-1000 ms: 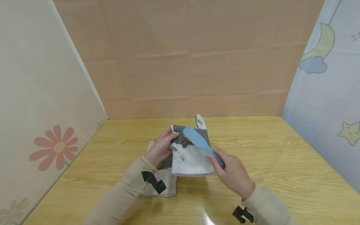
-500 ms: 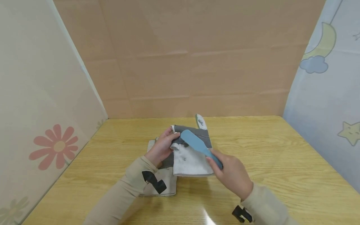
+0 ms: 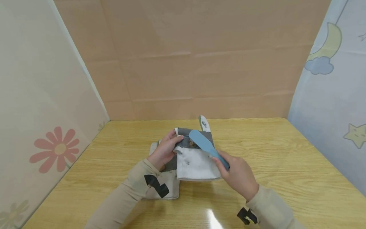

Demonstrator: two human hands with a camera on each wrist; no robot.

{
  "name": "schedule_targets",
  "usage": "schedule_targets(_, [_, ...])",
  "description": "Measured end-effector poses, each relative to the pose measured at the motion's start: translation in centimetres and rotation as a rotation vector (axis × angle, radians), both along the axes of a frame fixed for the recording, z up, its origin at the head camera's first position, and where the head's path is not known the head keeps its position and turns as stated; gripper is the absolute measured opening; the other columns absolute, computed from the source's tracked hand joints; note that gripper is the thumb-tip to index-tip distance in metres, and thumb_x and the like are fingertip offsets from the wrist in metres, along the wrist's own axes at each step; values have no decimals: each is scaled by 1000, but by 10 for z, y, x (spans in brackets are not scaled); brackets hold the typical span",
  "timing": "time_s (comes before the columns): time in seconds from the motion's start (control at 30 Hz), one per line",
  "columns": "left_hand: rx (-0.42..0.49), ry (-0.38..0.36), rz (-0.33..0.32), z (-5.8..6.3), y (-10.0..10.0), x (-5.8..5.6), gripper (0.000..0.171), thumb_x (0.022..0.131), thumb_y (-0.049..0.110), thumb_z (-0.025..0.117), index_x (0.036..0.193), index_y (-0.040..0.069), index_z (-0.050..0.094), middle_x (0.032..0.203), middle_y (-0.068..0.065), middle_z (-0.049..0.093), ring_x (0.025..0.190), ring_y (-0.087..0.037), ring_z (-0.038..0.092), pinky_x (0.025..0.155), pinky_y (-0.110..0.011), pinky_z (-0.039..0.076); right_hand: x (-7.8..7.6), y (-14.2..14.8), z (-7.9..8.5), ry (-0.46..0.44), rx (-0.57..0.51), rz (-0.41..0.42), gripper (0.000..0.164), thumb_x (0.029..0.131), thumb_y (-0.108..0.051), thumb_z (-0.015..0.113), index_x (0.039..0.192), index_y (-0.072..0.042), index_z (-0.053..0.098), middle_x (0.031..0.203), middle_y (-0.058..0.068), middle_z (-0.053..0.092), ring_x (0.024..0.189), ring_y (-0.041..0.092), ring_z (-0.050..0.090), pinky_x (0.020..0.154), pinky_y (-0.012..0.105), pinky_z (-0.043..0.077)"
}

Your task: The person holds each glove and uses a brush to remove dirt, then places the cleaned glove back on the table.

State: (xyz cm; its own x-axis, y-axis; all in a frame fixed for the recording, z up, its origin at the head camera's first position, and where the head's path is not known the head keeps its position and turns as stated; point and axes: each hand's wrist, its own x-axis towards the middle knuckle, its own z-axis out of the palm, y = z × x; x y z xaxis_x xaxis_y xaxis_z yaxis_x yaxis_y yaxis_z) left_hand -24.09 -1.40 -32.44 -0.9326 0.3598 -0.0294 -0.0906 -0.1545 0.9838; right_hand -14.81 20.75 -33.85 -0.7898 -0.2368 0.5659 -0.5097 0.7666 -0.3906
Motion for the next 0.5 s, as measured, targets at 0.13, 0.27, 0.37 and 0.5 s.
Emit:
schedule_targets(0.13, [2,-7,-5,-1,0,0,31,101,12,37,131,8,38,99,-5,58,78,-6,60,66,-21,48,0,1,1,-42,-16,3,27,90,-10,60,114,2,63,49,-11,38,40,-8,17,37,18,27])
schedule_targets(0.27, [-1,-25,0,-2,0,-2,34,101,13,38,134,9,36,114,-14,58,91,-13,63,75,-24,51,2,0,5,-78,-52,-3,26,93,-12,57,114,2,62,51,-10,41,40,-6,22,38,19,30])
schedule_targets(0.37, [2,-32,4,-3,0,-4,36,101,14,38,137,10,35,130,-20,52,109,-26,60,88,-32,51,4,1,10,-71,-92,-19,26,94,-12,54,114,2,62,51,-9,37,41,-5,23,39,20,30])
schedule_targets(0.5, [1,-37,13,-3,0,-5,36,101,14,38,137,10,35,131,-20,51,114,-29,58,92,-35,50,6,-1,14,-47,-109,1,25,94,-10,55,115,0,62,51,-11,35,41,-6,23,39,19,30])
